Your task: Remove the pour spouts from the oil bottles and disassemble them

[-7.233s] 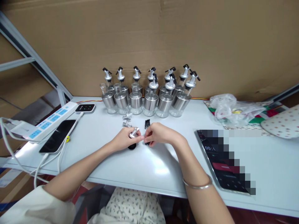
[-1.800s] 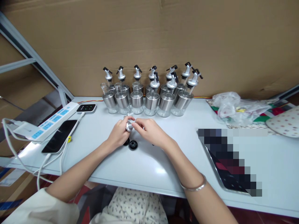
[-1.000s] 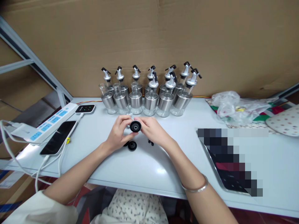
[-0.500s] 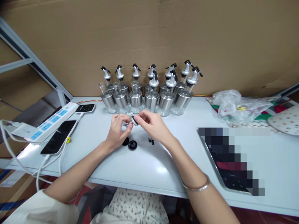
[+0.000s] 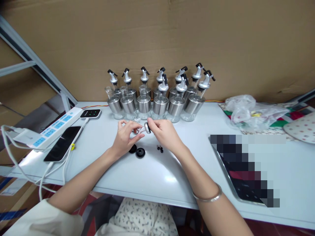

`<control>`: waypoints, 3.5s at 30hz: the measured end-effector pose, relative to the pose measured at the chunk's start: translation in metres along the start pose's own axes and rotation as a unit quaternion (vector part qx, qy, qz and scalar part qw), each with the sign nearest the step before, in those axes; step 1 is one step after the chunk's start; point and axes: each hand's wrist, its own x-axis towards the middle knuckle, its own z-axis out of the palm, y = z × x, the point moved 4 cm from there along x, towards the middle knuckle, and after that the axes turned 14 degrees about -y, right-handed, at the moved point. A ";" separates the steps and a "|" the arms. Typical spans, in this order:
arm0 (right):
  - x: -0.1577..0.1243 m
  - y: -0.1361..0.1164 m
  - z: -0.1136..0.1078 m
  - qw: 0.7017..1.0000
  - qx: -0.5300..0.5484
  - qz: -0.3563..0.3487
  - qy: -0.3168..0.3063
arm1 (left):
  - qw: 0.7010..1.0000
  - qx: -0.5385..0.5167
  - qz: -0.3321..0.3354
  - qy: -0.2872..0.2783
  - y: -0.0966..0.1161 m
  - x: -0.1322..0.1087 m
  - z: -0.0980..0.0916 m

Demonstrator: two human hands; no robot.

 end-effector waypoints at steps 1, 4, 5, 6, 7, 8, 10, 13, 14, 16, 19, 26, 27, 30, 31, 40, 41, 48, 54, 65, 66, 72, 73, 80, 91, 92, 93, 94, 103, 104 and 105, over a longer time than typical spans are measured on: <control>0.000 0.001 0.000 1.000 0.003 0.009 0.000 | 1.000 0.003 0.004 0.000 0.000 0.000 0.000; 0.000 0.002 0.000 0.999 0.021 0.033 -0.011 | 1.000 0.017 0.019 0.003 0.001 0.000 -0.001; 0.000 0.002 0.000 0.999 0.027 0.039 -0.017 | 1.000 0.022 0.020 0.001 0.001 0.000 -0.001; 0.000 0.003 0.001 0.998 0.033 0.045 -0.024 | 0.999 0.026 0.019 -0.004 0.001 0.000 -0.001; 0.001 0.003 0.002 0.998 0.040 0.049 -0.029 | 0.999 0.027 0.017 -0.010 0.001 0.000 0.000; 0.001 0.004 0.002 0.997 0.048 0.052 -0.031 | 0.999 0.025 0.015 -0.017 0.002 0.000 0.000; 0.002 0.005 0.003 0.996 0.062 0.055 -0.030 | 0.999 0.017 0.012 -0.027 0.004 0.000 0.001; 0.002 0.006 0.004 0.995 0.078 0.056 -0.023 | 0.999 0.020 0.008 -0.023 0.006 0.000 0.000; 0.003 0.006 0.004 0.995 0.081 0.055 -0.022 | 0.999 0.026 0.006 -0.018 0.007 0.000 -0.001; 0.003 0.006 0.005 0.995 0.081 0.054 -0.015 | 0.999 0.037 0.001 -0.008 0.008 0.000 -0.001; 0.002 0.005 0.006 0.996 0.070 0.058 0.008 | 0.999 0.039 -0.005 0.003 0.008 -0.001 -0.001; -0.002 0.000 0.008 0.995 0.059 0.052 0.059 | 0.998 -0.017 -0.059 0.007 0.006 0.000 0.002; -0.003 -0.002 0.008 0.995 0.054 0.048 0.068 | 0.996 -0.039 -0.074 -0.001 0.005 0.000 0.002; -0.005 -0.006 0.008 0.993 0.039 0.039 0.100 | 0.981 -0.147 -0.123 -0.037 0.002 0.002 0.005; -0.006 -0.007 0.008 0.993 0.036 0.035 0.110 | 0.970 -0.193 -0.138 -0.050 0.001 0.002 0.007; -0.022 -0.025 0.000 0.948 -0.164 -0.169 0.216 | 0.774 -0.583 -0.218 -0.116 0.005 0.005 0.012; -0.023 -0.026 -0.001 0.940 -0.176 -0.191 0.221 | 0.770 -0.588 -0.215 -0.123 0.006 0.005 0.012; -0.013 -0.019 0.000 0.980 -0.082 -0.116 0.138 | 0.924 -0.342 -0.159 -0.065 0.003 0.003 0.001; -0.004 -0.003 0.006 0.996 0.069 -0.007 0.061 | 1.000 -0.021 -0.004 -0.015 0.007 0.001 -0.009; -0.005 -0.008 0.008 0.987 0.161 -0.014 0.023 | 0.989 0.122 0.059 0.062 0.014 0.002 -0.016; -0.005 -0.007 0.008 0.984 0.177 -0.006 0.014 | 0.988 0.123 0.062 0.065 0.014 0.002 -0.017; -0.002 -0.005 0.015 0.974 0.218 0.032 -0.056 | 0.986 0.130 0.069 0.074 0.013 0.000 -0.019; -0.002 -0.006 0.016 0.972 0.225 0.034 -0.065 | 0.985 0.136 0.066 0.081 0.013 0.000 -0.020; -0.004 -0.022 0.017 0.958 0.275 -0.017 -0.078 | 0.977 0.184 0.017 0.108 0.011 0.005 -0.032; -0.013 -0.033 0.018 0.972 0.173 -0.138 -0.075 | 0.966 0.209 0.008 0.151 0.010 0.007 -0.045; -0.013 -0.035 0.017 0.975 0.151 -0.147 -0.067 | 0.968 0.206 0.006 0.145 0.010 0.007 -0.045; -0.014 -0.036 0.016 0.978 0.125 -0.155 -0.060 | 0.970 0.200 0.005 0.140 0.009 0.008 -0.046; -0.015 -0.037 0.014 0.981 0.098 -0.161 -0.051 | 0.972 0.193 0.003 0.134 0.007 0.008 -0.046; -0.019 -0.037 0.009 0.956 -0.143 -0.251 0.059 | 0.988 0.126 -0.038 0.082 -0.004 0.006 -0.039; -0.019 -0.038 0.009 0.949 -0.161 -0.261 0.069 | 0.989 0.122 -0.042 0.076 -0.005 0.006 -0.038; -0.019 -0.038 0.008 0.943 -0.179 -0.270 0.078 | 0.990 0.117 -0.044 0.070 -0.006 0.006 -0.038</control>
